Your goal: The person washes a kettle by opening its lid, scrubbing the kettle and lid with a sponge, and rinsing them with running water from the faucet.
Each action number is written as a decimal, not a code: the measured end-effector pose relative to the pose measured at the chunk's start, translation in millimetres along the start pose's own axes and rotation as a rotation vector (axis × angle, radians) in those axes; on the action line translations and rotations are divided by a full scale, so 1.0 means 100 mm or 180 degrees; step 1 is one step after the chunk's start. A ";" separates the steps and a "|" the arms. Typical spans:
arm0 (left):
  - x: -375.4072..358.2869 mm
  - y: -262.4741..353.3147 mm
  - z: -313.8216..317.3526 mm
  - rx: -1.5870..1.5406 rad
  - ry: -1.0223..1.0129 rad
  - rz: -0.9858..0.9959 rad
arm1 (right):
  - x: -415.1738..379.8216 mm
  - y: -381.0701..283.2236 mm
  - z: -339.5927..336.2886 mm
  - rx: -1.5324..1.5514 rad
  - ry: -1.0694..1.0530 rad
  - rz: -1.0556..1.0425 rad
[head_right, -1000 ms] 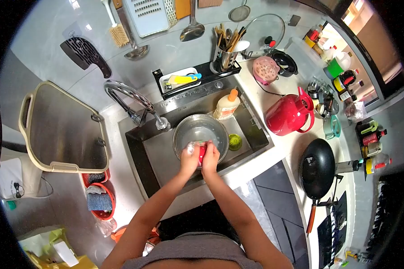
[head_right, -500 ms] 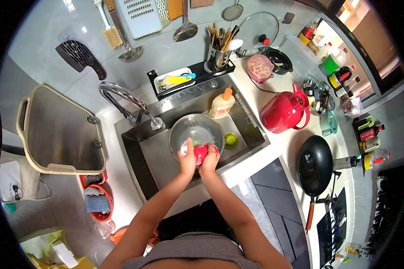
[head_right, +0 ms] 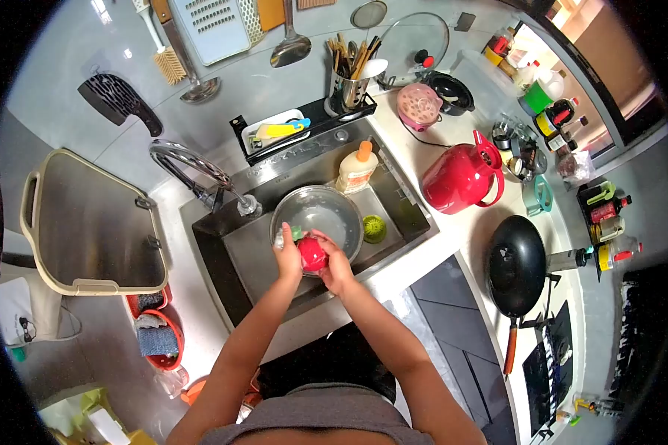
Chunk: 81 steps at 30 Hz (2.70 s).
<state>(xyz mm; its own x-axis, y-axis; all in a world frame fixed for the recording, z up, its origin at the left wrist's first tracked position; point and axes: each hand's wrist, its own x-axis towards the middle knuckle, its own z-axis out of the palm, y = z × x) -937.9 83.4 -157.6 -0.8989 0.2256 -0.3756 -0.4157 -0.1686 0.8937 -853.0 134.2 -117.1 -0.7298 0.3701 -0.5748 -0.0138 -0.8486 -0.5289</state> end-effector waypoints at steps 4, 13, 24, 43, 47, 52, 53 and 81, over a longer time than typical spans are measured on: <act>-0.24 0.04 0.03 0.1002 -0.1339 0.2279 | 0.19 0.07 -0.19 0.1557 0.0055 -0.0479; -0.13 -0.20 0.04 0.0657 -0.2039 0.0813 | 0.07 -0.13 -0.43 0.0250 -0.0206 0.0029; -0.58 -0.08 0.66 0.2168 -0.2067 0.2761 | 0.27 -0.51 -0.88 0.1101 -0.0199 0.0279; -0.81 -0.25 1.47 0.1908 -0.1457 0.3256 | 0.16 -1.30 -1.08 0.0002 -0.0145 0.0379; -0.81 -0.40 1.49 0.1990 -0.1842 0.3449 | 0.21 -1.24 -1.36 0.0402 -0.0433 0.0057; -0.60 -0.59 1.68 0.1050 -0.0995 0.0234 | 0.18 -1.26 -1.45 0.0211 -0.0094 -0.0466; -0.57 -0.54 1.74 0.1035 -0.0868 -0.0547 | 0.14 -1.26 -1.44 0.0080 -0.0072 -0.0588; -0.63 -0.61 1.77 0.1610 -0.0987 0.1758 | 0.14 -1.41 -1.28 -0.1746 0.0749 -0.1915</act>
<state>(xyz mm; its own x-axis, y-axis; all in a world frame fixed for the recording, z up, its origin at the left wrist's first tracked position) -831.3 249.0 -144.9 -0.8461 0.5047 0.1712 0.2566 0.1042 0.9609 -774.0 308.0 -130.6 -0.5423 0.8204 -0.1813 0.0238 -0.2007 -0.9794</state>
